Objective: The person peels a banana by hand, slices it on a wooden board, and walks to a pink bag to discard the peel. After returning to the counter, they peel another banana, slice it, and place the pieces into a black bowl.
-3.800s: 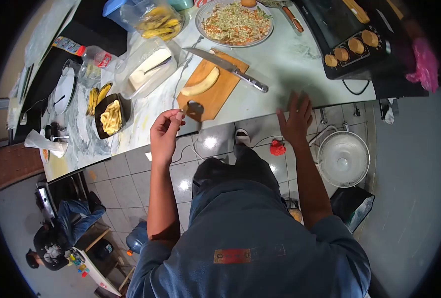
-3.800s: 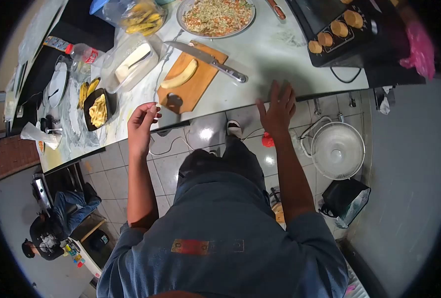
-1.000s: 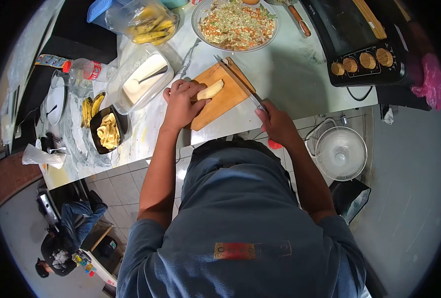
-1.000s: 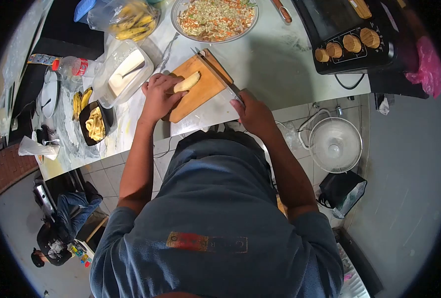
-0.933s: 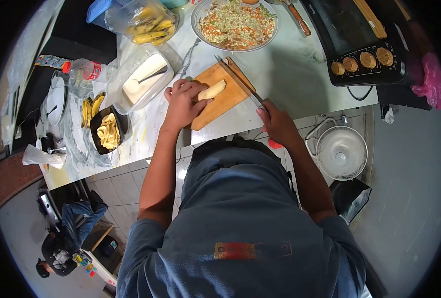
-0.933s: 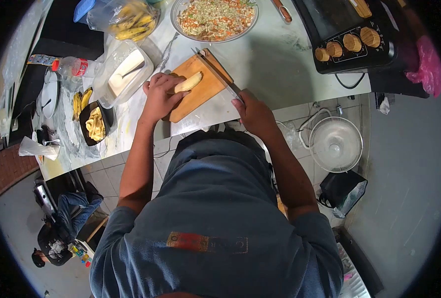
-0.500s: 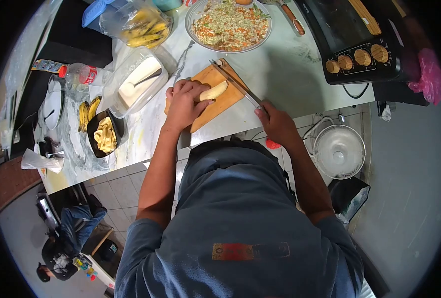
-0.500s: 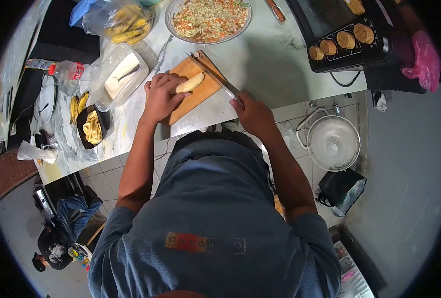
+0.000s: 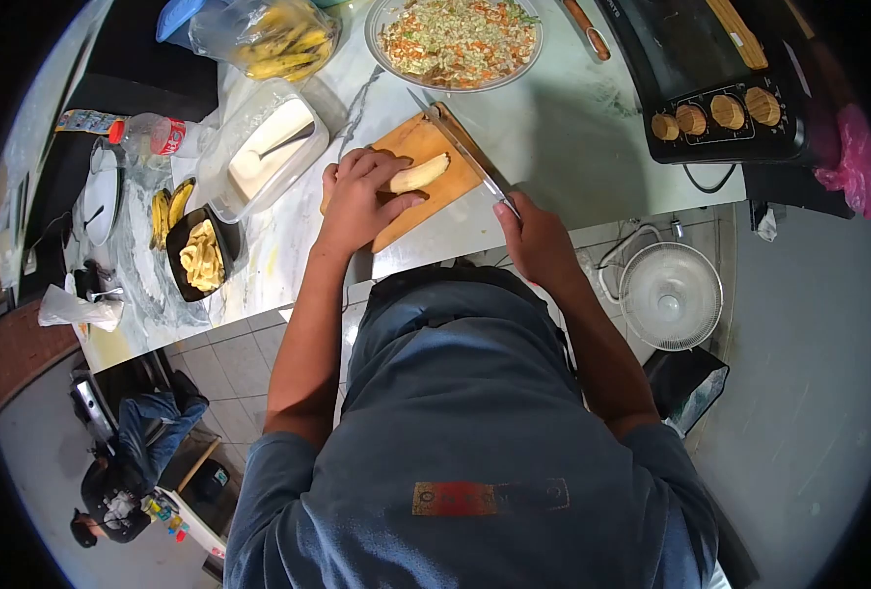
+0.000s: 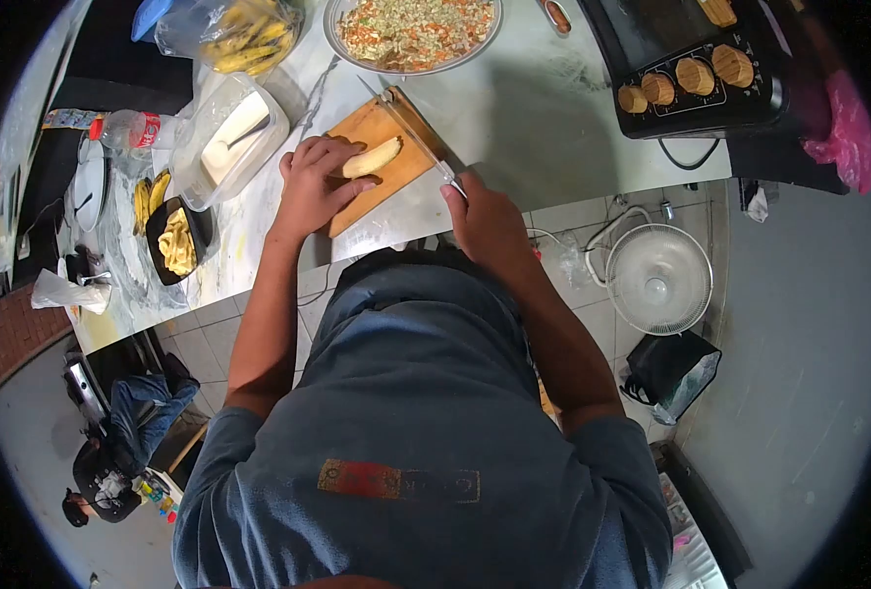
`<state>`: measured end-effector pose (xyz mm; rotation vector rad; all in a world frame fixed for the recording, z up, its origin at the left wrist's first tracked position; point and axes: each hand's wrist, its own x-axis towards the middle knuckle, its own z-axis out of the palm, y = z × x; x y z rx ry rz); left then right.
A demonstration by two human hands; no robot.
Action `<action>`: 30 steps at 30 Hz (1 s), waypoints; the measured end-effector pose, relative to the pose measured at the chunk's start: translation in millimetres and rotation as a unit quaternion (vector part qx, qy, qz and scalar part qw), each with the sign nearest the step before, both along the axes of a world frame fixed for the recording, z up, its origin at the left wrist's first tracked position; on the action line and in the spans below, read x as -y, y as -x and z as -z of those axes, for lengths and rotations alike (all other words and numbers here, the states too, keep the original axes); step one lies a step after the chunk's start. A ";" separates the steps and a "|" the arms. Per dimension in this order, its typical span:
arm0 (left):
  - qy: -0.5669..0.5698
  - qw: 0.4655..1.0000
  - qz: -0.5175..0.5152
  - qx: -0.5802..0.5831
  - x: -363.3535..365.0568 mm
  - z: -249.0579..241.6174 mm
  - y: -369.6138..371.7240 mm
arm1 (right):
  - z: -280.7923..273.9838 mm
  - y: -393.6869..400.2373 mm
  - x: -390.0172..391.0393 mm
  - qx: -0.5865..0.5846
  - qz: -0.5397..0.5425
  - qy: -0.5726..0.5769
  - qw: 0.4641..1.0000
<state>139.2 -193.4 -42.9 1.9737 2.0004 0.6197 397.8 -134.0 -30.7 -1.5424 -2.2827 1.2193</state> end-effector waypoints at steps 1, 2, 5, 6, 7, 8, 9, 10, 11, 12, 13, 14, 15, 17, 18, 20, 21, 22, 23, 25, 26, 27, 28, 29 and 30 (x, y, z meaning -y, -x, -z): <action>-0.011 1.000 -0.013 0.006 0.4 0.7 -1.0 | -1.9 1.8 0.8 -0.021 0.003 -0.004 1.000; -0.022 0.999 -0.025 0.011 0.3 1.5 -1.8 | -5.0 3.1 0.4 -0.021 0.003 -0.003 1.000; -0.018 0.999 -0.032 0.016 1.1 2.7 -1.9 | -10.9 7.2 0.0 0.004 -0.023 0.010 1.000; -0.016 0.999 -0.031 0.016 1.3 3.0 -1.9 | -10.7 8.2 -0.3 0.018 -0.031 0.014 0.999; -0.018 0.999 -0.034 0.017 1.5 3.2 -2.0 | -10.4 8.6 -0.3 0.033 -0.038 0.018 0.999; -0.020 0.999 -0.036 0.017 1.6 3.5 -2.4 | -9.9 8.7 0.4 0.035 -0.037 0.019 0.999; -0.019 0.999 -0.035 0.019 1.8 3.3 -3.2 | -9.3 8.7 1.0 0.040 -0.038 0.013 0.998; -0.019 0.999 -0.039 0.022 2.2 2.8 -3.8 | -9.0 8.3 1.2 0.044 -0.040 0.007 0.998; -0.020 0.999 -0.043 0.024 2.3 2.6 -3.9 | -9.1 8.0 1.0 0.044 -0.038 0.008 0.998; -0.019 0.999 -0.041 0.024 2.2 3.3 -3.5 | -9.4 8.1 0.9 0.054 -0.043 0.005 0.998; -0.021 0.999 -0.041 0.021 2.1 4.2 -2.8 | -9.3 8.3 0.9 0.063 -0.048 0.003 0.997; -0.023 0.999 -0.041 0.018 2.5 4.9 -2.5 | -8.6 8.2 1.4 0.063 -0.048 0.004 0.997; -0.022 0.999 -0.041 0.018 2.5 5.1 -2.5 | -8.0 7.8 1.5 0.058 -0.049 -0.004 0.997; -0.033 0.998 -0.045 0.014 2.6 5.1 -3.3 | -7.3 7.4 2.5 0.054 -0.050 -0.010 0.997; -0.032 0.998 -0.044 0.014 2.7 4.7 -3.9 | -7.5 7.7 2.9 0.053 -0.050 -0.016 0.997; -0.027 0.998 -0.047 0.022 2.5 3.5 -4.6 | -8.1 8.0 2.9 0.053 -0.049 -0.023 0.997; -0.026 0.998 -0.046 0.021 2.4 4.1 -4.3 | -8.1 8.3 2.9 0.057 -0.052 -0.027 0.997; -0.024 0.998 -0.047 0.020 2.8 5.4 -3.9 | -8.3 8.4 3.2 0.062 -0.055 -0.032 0.996; -0.022 0.998 -0.048 0.018 1.9 6.3 -4.0 | -8.7 8.1 2.2 0.061 -0.055 -0.031 0.996; -0.021 0.998 -0.049 0.019 1.6 5.7 -4.3 | -10.5 8.0 1.7 0.065 -0.061 -0.026 0.996; -0.020 0.998 -0.051 0.020 1.8 5.5 -4.6 | -11.2 8.2 1.8 0.065 -0.061 -0.025 0.996; -0.019 0.998 -0.050 0.020 1.9 5.5 -4.8 | -11.7 8.5 1.9 0.066 -0.062 -0.036 0.995; -0.019 0.998 -0.051 0.023 1.9 5.7 -4.9 | -11.5 8.8 1.8 0.067 -0.063 -0.046 0.995; -0.019 0.998 -0.052 0.025 2.0 5.8 -4.6 | -10.3 8.9 1.8 0.066 -0.063 -0.046 0.995; -0.018 0.998 -0.052 0.025 2.0 5.9 -4.6 | -8.4 8.5 2.0 0.066 -0.068 -0.061 0.994</action>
